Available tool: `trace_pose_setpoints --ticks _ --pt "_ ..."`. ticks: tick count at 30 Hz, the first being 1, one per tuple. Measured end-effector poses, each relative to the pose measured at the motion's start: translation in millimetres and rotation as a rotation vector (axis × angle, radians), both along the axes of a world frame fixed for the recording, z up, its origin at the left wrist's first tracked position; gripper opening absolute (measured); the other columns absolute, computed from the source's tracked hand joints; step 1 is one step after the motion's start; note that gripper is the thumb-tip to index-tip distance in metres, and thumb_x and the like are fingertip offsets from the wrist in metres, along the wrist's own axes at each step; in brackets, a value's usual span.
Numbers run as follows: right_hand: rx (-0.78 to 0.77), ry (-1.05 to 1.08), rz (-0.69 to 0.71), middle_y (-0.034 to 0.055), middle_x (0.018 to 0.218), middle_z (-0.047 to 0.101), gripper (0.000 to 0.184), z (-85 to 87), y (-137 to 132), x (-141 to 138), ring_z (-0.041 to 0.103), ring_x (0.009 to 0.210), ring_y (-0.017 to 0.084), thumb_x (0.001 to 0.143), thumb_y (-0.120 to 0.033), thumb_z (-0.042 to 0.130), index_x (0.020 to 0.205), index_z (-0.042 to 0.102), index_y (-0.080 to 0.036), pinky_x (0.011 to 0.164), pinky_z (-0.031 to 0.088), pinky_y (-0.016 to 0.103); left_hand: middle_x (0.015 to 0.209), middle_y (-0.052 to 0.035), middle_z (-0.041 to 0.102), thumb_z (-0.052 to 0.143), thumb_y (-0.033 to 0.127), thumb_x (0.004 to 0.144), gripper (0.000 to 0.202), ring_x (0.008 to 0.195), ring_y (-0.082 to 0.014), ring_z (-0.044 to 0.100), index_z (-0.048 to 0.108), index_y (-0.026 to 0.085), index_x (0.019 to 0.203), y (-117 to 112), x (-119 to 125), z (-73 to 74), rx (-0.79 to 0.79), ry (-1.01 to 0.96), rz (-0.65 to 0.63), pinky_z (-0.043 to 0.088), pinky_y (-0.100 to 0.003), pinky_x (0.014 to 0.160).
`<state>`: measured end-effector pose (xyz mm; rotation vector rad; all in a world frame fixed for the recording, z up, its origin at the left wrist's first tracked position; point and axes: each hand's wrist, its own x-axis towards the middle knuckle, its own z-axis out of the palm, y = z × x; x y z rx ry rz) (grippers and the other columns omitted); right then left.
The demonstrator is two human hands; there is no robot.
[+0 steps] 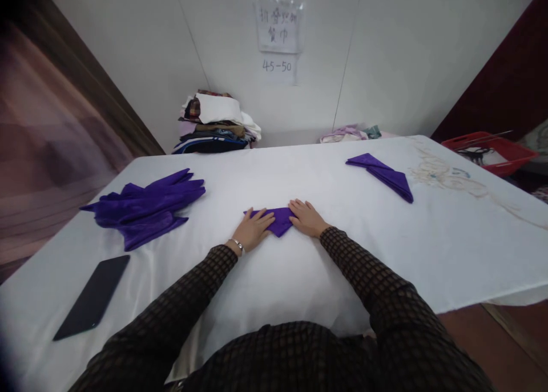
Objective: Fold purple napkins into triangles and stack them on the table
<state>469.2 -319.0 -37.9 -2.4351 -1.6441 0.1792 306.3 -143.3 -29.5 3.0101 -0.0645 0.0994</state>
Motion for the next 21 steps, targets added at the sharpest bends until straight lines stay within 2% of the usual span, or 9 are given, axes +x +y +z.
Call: trace_pose_setpoints --ticks 4,7,9,11,14,18,21 --pt "0.039 -0.029 -0.077 0.0118 0.150 0.028 0.061 -4.5 10 -15 0.020 0.139 0.025 0.094 -0.046 0.026 0.145 0.029 -0.012 0.111 0.017 0.046 0.144 -0.0041 0.042 0.043 0.025 0.088 0.047 0.139 -0.0258 0.025 0.045 0.022 0.135 19 -9 8.4 -0.029 0.054 0.086 0.010 -0.055 0.113" --pt "0.043 -0.038 -0.069 0.0115 0.151 0.027 0.062 -7.0 10 -17 0.020 0.140 0.025 0.094 -0.048 0.025 0.145 0.027 -0.013 0.111 0.018 0.047 0.143 -0.0051 0.044 0.039 0.027 0.089 0.047 0.137 -0.0249 0.030 0.044 0.021 0.135 12 -9 14.0 -0.107 0.067 0.165 0.013 -0.052 0.113" --pt "0.045 -0.043 -0.062 0.0114 0.151 0.026 0.062 -7.6 9 -16 0.020 0.140 0.025 0.094 -0.048 0.025 0.145 0.028 -0.013 0.111 0.017 0.047 0.138 -0.0058 0.049 0.033 0.033 0.093 0.044 0.133 -0.0236 0.036 0.046 0.020 0.133 4 -1 14.5 -0.126 0.005 0.239 0.015 -0.050 0.113" --pt "0.043 -0.047 -0.062 0.0114 0.151 0.026 0.061 -7.1 9 -15 0.020 0.140 0.025 0.095 -0.047 0.026 0.144 0.030 -0.012 0.111 0.017 0.047 0.140 -0.0086 0.047 0.031 0.040 0.094 0.048 0.134 -0.0237 0.035 0.046 0.017 0.133 -3 9 11.1 -0.096 -0.066 0.282 0.017 -0.047 0.113" --pt "0.038 -0.047 -0.062 0.0112 0.151 0.027 0.061 -5.8 8 -15 0.020 0.140 0.024 0.095 -0.047 0.026 0.144 0.030 -0.013 0.111 0.017 0.047 0.148 -0.0127 0.034 0.035 0.047 0.092 0.059 0.139 -0.0258 0.024 0.038 0.012 0.139 -6 19 -0.4 -0.029 -0.041 0.280 0.020 -0.043 0.113" --pt "0.045 -0.041 -0.039 0.0104 0.151 0.027 0.063 -5.6 0 -14 0.020 0.140 0.024 0.094 -0.051 0.027 0.145 0.029 -0.016 0.111 0.016 0.049 0.150 -0.0108 0.030 0.029 0.049 0.093 0.061 0.140 -0.0248 0.021 0.033 0.012 0.142 -4 18 -15.2 -0.003 0.004 0.294 0.017 -0.042 0.114" --pt "0.041 -0.028 -0.049 0.0098 0.151 0.027 0.062 -6.5 -12 -9 0.020 0.140 0.024 0.094 -0.052 0.026 0.145 0.028 -0.017 0.111 0.016 0.051 0.151 -0.0093 0.030 0.027 0.049 0.093 0.062 0.140 -0.0240 0.021 0.032 0.012 0.142 -3 15 -18.2 -0.006 0.000 0.297 0.016 -0.042 0.114"
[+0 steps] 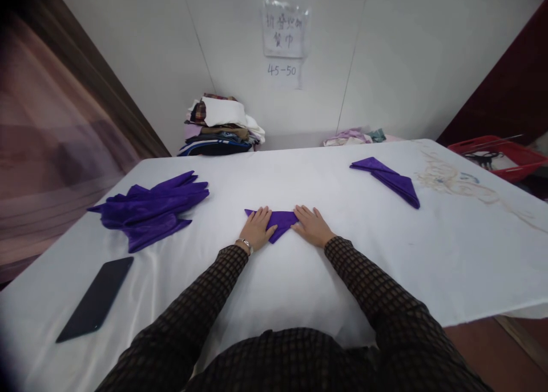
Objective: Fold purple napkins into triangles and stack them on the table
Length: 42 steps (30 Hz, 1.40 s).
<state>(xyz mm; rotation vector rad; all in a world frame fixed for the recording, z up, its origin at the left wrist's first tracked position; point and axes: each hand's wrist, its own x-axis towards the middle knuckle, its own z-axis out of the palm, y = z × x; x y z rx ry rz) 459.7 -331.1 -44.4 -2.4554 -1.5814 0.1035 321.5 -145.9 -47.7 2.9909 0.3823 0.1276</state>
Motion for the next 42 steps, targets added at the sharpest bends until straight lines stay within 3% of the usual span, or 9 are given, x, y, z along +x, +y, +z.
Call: trace_pose_setpoints --ticks 7,12,14,18,21,28,33,38,42 --pt "-0.029 0.055 -0.063 0.0100 0.150 0.029 0.063 1.0 -18 14 0.019 0.140 0.026 0.093 -0.054 0.026 0.145 0.029 -0.018 0.111 0.014 0.052 0.151 -0.0083 0.030 0.028 0.049 0.093 0.062 0.140 -0.0233 0.021 0.033 0.012 0.142 -1 1 4.3 -0.009 0.010 0.008 0.016 -0.041 0.115" --pt "0.098 0.085 -0.296 0.0165 0.150 0.027 0.063 7.1 -23 13 0.018 0.140 0.027 0.095 -0.048 0.022 0.145 0.025 -0.010 0.110 0.020 0.051 0.150 -0.0086 0.030 0.029 0.048 0.093 0.062 0.140 -0.0235 0.022 0.034 0.011 0.142 -2 0 5.1 -0.006 0.010 0.011 0.016 -0.041 0.115" --pt "0.149 0.030 -0.256 0.0160 0.151 0.026 0.062 11.1 -21 3 0.016 0.140 0.027 0.096 -0.047 0.023 0.145 0.026 -0.011 0.111 0.018 0.050 0.150 -0.0087 0.031 0.029 0.048 0.093 0.061 0.139 -0.0237 0.023 0.034 0.011 0.142 -1 0 5.0 -0.003 0.005 0.010 0.016 -0.042 0.114" --pt "0.142 -0.068 0.084 0.0136 0.150 0.030 0.060 17.1 -4 -26 0.019 0.140 0.025 0.095 -0.049 0.029 0.144 0.031 -0.013 0.113 0.014 0.048 0.150 -0.0092 0.031 0.030 0.047 0.093 0.061 0.139 -0.0240 0.024 0.034 0.011 0.142 -2 0 5.5 0.006 -0.002 0.011 0.018 -0.042 0.114" --pt "0.119 -0.085 0.200 0.0151 0.148 0.033 0.065 16.0 12 -36 0.020 0.139 0.027 0.093 -0.052 0.034 0.142 0.033 -0.011 0.112 0.013 0.049 0.150 -0.0092 0.032 0.031 0.046 0.093 0.060 0.139 -0.0240 0.024 0.035 0.011 0.141 -2 0 6.3 0.006 0.001 0.011 0.019 -0.043 0.114" --pt "0.048 0.037 0.092 0.0122 0.149 0.032 0.063 8.1 13 -18 0.024 0.138 0.024 0.093 -0.054 0.035 0.143 0.033 -0.015 0.112 0.014 0.048 0.149 -0.0110 0.032 0.031 0.045 0.092 0.060 0.138 -0.0249 0.026 0.035 0.010 0.141 0 -1 7.4 0.024 -0.009 -0.003 0.020 -0.043 0.113" --pt "0.053 0.135 -0.019 0.0107 0.149 0.032 0.058 17.8 6 -12 0.025 0.138 0.024 0.094 -0.052 0.033 0.142 0.034 -0.019 0.111 0.014 0.050 0.147 -0.0125 0.034 0.032 0.043 0.092 0.059 0.137 -0.0263 0.028 0.037 0.010 0.140 4 1 6.2 0.057 -0.009 -0.008 0.023 -0.044 0.112" --pt "0.081 0.064 -0.041 0.0109 0.121 0.062 0.042 36.1 19 -9 0.040 0.129 0.026 0.095 -0.047 0.037 0.112 0.062 -0.019 0.109 0.016 0.054 0.147 -0.0131 0.035 0.033 0.042 0.091 0.058 0.136 -0.0272 0.030 0.039 0.010 0.139 8 3 4.5 0.090 -0.013 -0.014 0.025 -0.046 0.111" --pt "0.089 -0.031 -0.046 0.0110 0.107 0.066 0.033 44.6 41 -11 0.045 0.123 0.028 0.093 -0.040 0.044 0.098 0.065 -0.016 0.107 0.022 0.053 0.146 -0.0131 0.036 0.033 0.040 0.091 0.058 0.136 -0.0274 0.031 0.039 0.009 0.139 10 4 2.9 0.116 -0.007 -0.013 0.026 -0.046 0.110"
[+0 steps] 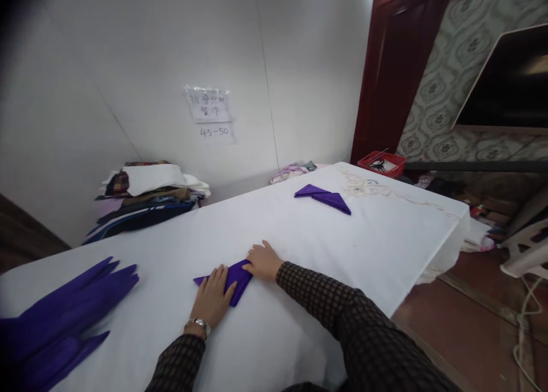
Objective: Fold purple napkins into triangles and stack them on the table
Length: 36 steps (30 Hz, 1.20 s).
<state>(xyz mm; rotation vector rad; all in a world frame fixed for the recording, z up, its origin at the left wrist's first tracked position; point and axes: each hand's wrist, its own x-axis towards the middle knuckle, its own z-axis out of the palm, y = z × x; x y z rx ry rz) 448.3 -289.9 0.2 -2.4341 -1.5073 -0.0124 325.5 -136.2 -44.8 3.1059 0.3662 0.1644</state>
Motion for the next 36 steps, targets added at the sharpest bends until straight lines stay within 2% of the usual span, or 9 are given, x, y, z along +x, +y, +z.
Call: trace_pose_setpoints --ticks 2,5,8,11,17,20,26,31,36 --pt "0.053 -0.025 0.038 0.0120 0.120 0.061 0.034 -1.8 11 -7 0.042 0.126 0.027 0.092 -0.039 0.046 0.112 0.060 -0.016 0.107 0.023 0.050 0.146 -0.0132 0.035 0.033 0.038 0.090 0.058 0.136 -0.0272 0.031 0.039 0.008 0.139 1 0 -1.6 0.013 0.010 0.001 0.026 -0.046 0.110" --pt "0.095 0.002 0.149 0.0130 0.138 0.047 0.051 -11.6 22 -20 0.033 0.133 0.027 0.091 -0.048 0.045 0.132 0.045 -0.016 0.109 0.020 0.048 0.147 -0.0127 0.035 0.035 0.031 0.088 0.056 0.136 -0.0267 0.030 0.040 0.008 0.139 3 0 -4.5 0.024 0.022 -0.008 0.026 -0.046 0.110" --pt "0.068 0.110 0.207 0.0145 0.144 0.040 0.065 -22.1 24 -30 0.029 0.136 0.028 0.090 -0.057 0.039 0.140 0.035 -0.014 0.110 0.018 0.049 0.146 -0.0126 0.035 0.037 0.026 0.086 0.055 0.136 -0.0266 0.031 0.042 0.010 0.138 4 0 -6.3 0.028 0.027 -0.020 0.026 -0.046 0.110" --pt "0.055 0.177 0.208 0.0154 0.147 0.035 0.068 -25.0 20 -32 0.024 0.138 0.028 0.091 -0.057 0.036 0.143 0.030 -0.013 0.111 0.016 0.049 0.146 -0.0138 0.035 0.035 0.029 0.088 0.055 0.136 -0.0272 0.030 0.041 0.008 0.138 5 0 -6.2 0.011 0.017 -0.028 0.026 -0.046 0.110" --pt "0.023 0.217 0.237 0.0161 0.148 0.031 0.072 -16.7 12 -29 0.020 0.139 0.028 0.090 -0.058 0.038 0.145 0.028 -0.014 0.112 0.013 0.048 0.146 -0.0114 0.038 0.033 0.032 0.090 0.051 0.136 -0.0264 0.032 0.044 0.015 0.137 7 -2 -7.7 -0.011 -0.017 -0.061 0.027 -0.046 0.109" --pt "0.014 0.184 0.282 0.0158 0.149 0.031 0.071 -16.1 10 -26 0.021 0.139 0.027 0.089 -0.058 0.041 0.143 0.032 -0.014 0.112 0.013 0.046 0.146 -0.0119 0.036 0.033 0.032 0.090 0.053 0.135 -0.0269 0.032 0.041 0.013 0.139 5 0 -6.9 0.002 -0.010 -0.038 0.027 -0.047 0.109" --pt "-0.004 0.150 0.320 0.0168 0.148 0.031 0.072 -18.0 10 -19 0.022 0.139 0.028 0.087 -0.057 0.045 0.141 0.035 -0.010 0.112 0.013 0.045 0.145 -0.0129 0.038 0.032 0.034 0.091 0.053 0.134 -0.0262 0.034 0.042 0.012 0.138 -3 1 8.7 -0.002 0.044 -0.005 0.029 -0.045 0.108" --pt "-0.024 0.149 0.432 0.0155 0.149 0.031 0.074 -19.9 -9 -23 0.020 0.139 0.026 0.087 -0.057 0.046 0.143 0.032 -0.011 0.113 0.011 0.044 0.142 -0.0116 0.044 0.035 0.044 0.090 0.055 0.131 -0.0270 0.038 0.045 0.016 0.136 -18 -20 15.6 0.007 0.067 -0.025 0.034 -0.043 0.103" --pt "-0.009 0.145 0.464 0.0145 0.149 0.030 0.074 -23.0 -26 -30 0.017 0.140 0.023 0.087 -0.058 0.045 0.144 0.031 -0.012 0.114 0.008 0.041 0.146 -0.0094 0.038 0.033 0.050 0.090 0.060 0.134 -0.0267 0.033 0.040 0.016 0.140 -24 -39 14.0 -0.012 0.063 0.009 0.031 -0.044 0.105"
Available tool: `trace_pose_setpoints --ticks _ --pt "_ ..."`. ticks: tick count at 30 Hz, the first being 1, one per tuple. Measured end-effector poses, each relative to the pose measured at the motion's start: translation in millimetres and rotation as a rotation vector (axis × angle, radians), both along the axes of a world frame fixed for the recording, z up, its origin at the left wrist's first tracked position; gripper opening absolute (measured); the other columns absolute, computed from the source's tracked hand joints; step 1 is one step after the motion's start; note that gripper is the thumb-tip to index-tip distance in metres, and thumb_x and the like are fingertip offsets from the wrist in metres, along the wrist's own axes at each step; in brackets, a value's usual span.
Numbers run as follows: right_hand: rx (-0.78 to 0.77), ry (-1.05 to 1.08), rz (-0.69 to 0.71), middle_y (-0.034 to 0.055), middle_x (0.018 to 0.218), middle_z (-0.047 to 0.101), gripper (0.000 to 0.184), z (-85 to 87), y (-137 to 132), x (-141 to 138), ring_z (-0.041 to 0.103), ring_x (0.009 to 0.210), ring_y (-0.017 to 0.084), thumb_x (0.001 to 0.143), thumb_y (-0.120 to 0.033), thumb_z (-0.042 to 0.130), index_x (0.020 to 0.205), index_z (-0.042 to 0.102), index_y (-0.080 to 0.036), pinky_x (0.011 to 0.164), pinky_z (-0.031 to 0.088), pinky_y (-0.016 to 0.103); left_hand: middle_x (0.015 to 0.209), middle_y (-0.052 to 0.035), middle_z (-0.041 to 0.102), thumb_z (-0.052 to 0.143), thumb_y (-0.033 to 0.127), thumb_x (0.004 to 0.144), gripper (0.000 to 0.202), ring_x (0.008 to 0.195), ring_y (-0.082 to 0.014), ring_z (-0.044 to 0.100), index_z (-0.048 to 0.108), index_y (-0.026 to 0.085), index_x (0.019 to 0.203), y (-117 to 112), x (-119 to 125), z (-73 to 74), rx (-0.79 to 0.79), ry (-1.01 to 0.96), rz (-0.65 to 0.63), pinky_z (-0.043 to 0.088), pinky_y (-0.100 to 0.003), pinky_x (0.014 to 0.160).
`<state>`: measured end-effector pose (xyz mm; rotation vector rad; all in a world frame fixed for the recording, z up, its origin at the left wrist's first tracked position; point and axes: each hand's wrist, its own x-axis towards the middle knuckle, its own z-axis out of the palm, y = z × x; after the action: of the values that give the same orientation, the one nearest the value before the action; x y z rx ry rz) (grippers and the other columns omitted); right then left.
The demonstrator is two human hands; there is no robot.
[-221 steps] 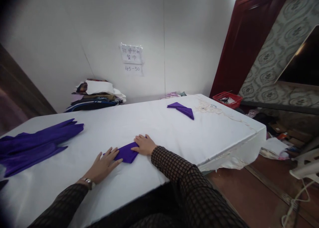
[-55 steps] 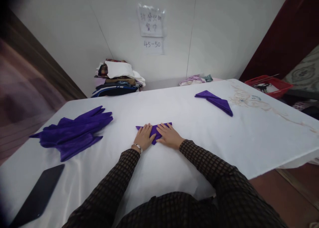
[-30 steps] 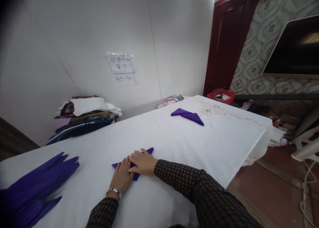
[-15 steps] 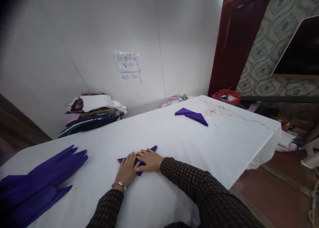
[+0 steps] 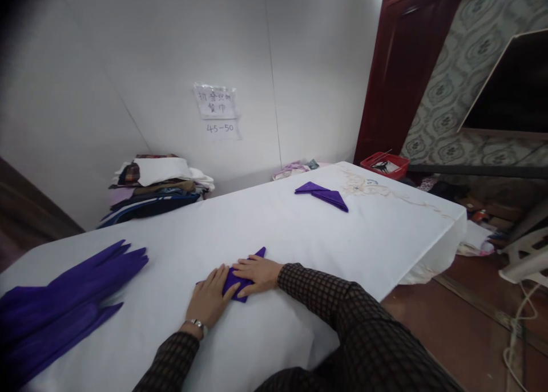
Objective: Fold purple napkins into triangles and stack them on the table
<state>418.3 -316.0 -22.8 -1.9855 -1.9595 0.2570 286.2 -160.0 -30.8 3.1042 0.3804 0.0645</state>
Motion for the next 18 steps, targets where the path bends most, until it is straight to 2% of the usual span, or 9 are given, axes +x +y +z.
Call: trace_pose_setpoints --ticks 6,9,13,18 --pt "-0.020 0.006 0.014 0.0158 0.149 0.029 0.074 1.3 1 1 0.017 0.140 0.024 0.087 -0.057 0.045 0.143 0.032 -0.010 0.114 0.008 0.042 0.152 -0.0062 0.026 0.027 0.044 0.092 0.058 0.140 -0.0262 0.021 0.029 0.020 0.144 18 -5 -2.9 -0.062 0.058 0.190 0.016 -0.058 0.109" --pt "-0.027 0.007 0.011 0.0144 0.150 0.028 0.072 1.1 1 2 0.016 0.141 0.023 0.088 -0.057 0.045 0.143 0.032 -0.013 0.114 0.008 0.042 0.153 -0.0053 0.022 0.023 0.044 0.092 0.057 0.141 -0.0254 0.017 0.028 0.022 0.145 23 -6 -3.2 -0.105 0.073 0.268 0.014 -0.058 0.110" --pt "-0.019 0.009 0.012 0.0142 0.150 0.027 0.072 1.4 0 1 0.016 0.141 0.023 0.088 -0.057 0.043 0.143 0.032 -0.012 0.114 0.006 0.041 0.154 -0.0063 0.018 0.016 0.039 0.093 0.057 0.142 -0.0241 0.014 0.026 0.017 0.145 26 -5 -0.6 -0.130 0.093 0.357 0.013 -0.058 0.110" --pt "-0.014 0.002 0.011 0.0133 0.150 0.027 0.072 3.1 -1 1 0.016 0.141 0.023 0.088 -0.058 0.043 0.144 0.031 -0.013 0.114 0.007 0.040 0.153 -0.0084 0.022 0.017 0.035 0.094 0.055 0.141 -0.0252 0.018 0.032 0.016 0.143 30 -1 -1.4 -0.144 0.039 0.440 0.017 -0.057 0.109"
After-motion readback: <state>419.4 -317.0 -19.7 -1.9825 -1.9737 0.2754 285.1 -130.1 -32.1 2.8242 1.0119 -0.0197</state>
